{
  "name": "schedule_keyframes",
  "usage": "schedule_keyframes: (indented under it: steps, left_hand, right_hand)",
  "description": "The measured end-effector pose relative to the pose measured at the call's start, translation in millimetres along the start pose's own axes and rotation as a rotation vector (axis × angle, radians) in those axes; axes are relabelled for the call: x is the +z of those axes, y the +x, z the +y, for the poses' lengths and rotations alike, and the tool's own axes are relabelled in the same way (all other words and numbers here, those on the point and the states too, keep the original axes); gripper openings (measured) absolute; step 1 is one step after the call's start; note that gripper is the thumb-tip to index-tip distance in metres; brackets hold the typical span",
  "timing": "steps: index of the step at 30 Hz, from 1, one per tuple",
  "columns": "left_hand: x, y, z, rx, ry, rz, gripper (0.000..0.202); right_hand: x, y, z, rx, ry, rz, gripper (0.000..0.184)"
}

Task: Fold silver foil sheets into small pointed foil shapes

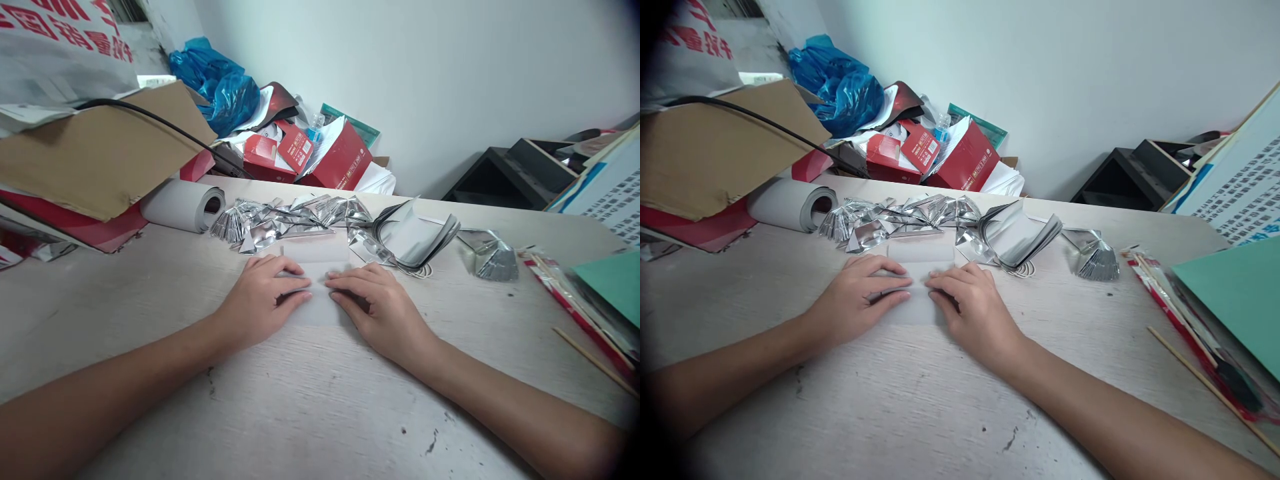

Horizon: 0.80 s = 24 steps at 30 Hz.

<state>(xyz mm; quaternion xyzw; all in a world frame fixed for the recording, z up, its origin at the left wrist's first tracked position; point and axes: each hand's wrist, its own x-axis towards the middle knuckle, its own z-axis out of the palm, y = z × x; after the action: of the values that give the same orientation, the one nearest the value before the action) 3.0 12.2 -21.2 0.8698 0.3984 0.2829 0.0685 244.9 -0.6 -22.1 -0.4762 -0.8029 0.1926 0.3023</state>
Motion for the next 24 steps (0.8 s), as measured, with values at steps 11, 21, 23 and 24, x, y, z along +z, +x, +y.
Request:
schedule_keyframes:
  steps: [11,21,23,24]
  left_hand:
    - [-4.0,3.8,2.3,-0.157,-0.079,-0.085,0.013]
    - [-3.7,6.8,3.7,-0.342,-0.115,-0.045,0.019]
    - [-3.9,6.8,3.5,-0.371,-0.116,-0.036,0.019]
    - [-3.9,7.0,3.3,-0.387,-0.114,-0.032,0.020]
  right_hand:
    - [-1.8,1.1,-1.2,-0.001,0.063,0.037,0.020]
    - [-0.8,0.1,-0.7,0.017,0.018,0.047,0.022]
    - [0.1,-0.1,0.4,-0.004,-0.005,0.061,0.023]
    - [0.6,-0.5,0.9,-0.017,-0.024,0.069,0.023]
